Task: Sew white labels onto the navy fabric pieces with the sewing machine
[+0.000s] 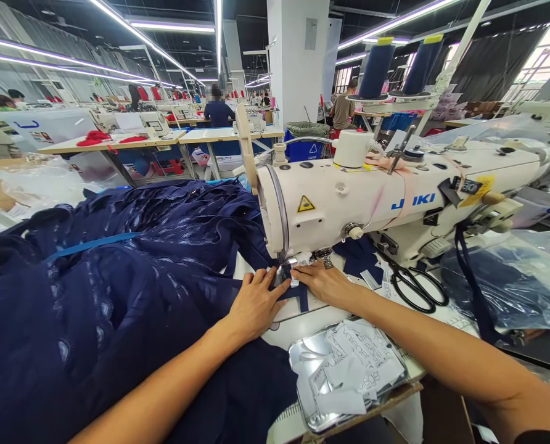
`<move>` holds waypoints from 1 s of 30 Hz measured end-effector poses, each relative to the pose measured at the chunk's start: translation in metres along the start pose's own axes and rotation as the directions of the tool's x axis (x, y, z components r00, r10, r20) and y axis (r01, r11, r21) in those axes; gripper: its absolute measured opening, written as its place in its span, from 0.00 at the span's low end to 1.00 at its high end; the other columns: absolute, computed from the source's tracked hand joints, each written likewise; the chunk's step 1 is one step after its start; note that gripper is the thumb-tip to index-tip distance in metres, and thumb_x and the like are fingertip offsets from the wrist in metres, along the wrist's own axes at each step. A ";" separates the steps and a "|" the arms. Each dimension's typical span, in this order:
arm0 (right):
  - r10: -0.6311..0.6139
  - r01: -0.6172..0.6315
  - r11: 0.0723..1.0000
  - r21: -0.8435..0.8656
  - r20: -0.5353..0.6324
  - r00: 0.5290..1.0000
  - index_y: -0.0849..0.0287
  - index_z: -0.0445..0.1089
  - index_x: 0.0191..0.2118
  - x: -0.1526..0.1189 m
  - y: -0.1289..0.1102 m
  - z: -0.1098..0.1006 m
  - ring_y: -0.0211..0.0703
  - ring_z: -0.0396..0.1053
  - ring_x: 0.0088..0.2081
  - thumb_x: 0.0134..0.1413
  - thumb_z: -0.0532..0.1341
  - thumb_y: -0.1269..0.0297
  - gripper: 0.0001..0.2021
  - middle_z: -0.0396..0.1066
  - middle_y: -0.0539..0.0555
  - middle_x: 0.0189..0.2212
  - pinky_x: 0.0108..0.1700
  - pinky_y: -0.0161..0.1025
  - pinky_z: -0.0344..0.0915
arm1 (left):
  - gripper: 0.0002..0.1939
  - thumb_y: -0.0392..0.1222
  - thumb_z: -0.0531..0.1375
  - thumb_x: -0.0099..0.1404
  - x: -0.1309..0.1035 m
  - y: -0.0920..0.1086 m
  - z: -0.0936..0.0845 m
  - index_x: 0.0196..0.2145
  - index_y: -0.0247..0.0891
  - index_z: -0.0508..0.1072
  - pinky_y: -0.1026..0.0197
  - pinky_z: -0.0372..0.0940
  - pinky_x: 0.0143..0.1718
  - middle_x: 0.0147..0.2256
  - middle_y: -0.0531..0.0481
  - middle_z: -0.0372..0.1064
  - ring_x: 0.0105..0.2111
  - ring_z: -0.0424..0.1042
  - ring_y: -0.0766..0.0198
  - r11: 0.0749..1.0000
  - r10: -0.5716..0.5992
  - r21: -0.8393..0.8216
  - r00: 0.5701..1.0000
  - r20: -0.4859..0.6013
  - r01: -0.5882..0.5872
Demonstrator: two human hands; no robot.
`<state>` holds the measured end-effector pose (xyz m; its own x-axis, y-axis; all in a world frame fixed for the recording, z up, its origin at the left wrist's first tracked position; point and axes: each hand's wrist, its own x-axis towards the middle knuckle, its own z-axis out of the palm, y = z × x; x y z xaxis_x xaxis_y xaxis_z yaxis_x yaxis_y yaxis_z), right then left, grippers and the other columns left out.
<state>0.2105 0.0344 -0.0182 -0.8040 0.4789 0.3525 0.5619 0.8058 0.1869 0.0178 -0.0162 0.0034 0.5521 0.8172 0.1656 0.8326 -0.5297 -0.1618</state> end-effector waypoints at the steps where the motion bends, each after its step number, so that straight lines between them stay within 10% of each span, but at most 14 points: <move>1: -0.004 0.004 1.000 -0.001 -0.005 1.000 0.66 0.66 0.48 0.000 0.000 0.000 0.46 0.67 0.42 0.52 0.52 0.77 0.17 0.70 0.60 0.42 0.43 0.44 0.65 | 0.17 0.44 0.51 0.63 0.000 0.000 0.000 0.50 0.43 0.65 0.50 0.57 0.42 0.52 0.40 0.59 0.46 0.59 0.51 1.000 -0.001 -0.002 1.000 0.001 0.001; 30: 0.063 -0.064 0.996 0.069 0.010 0.998 0.60 0.67 0.49 0.005 0.005 0.001 0.43 0.68 0.42 0.55 0.50 0.76 0.17 0.72 0.57 0.40 0.44 0.40 0.63 | 0.18 0.45 0.48 0.64 0.000 -0.001 0.006 0.51 0.43 0.64 0.51 0.57 0.40 0.51 0.39 0.60 0.45 0.60 0.51 1.000 -0.001 -0.003 0.998 -0.057 0.001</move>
<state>0.2093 0.0410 -0.0165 -0.7688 0.5323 0.3544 0.5972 0.7958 0.1003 0.0166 -0.0143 -0.0022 0.5526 0.8035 0.2213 0.8334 -0.5294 -0.1586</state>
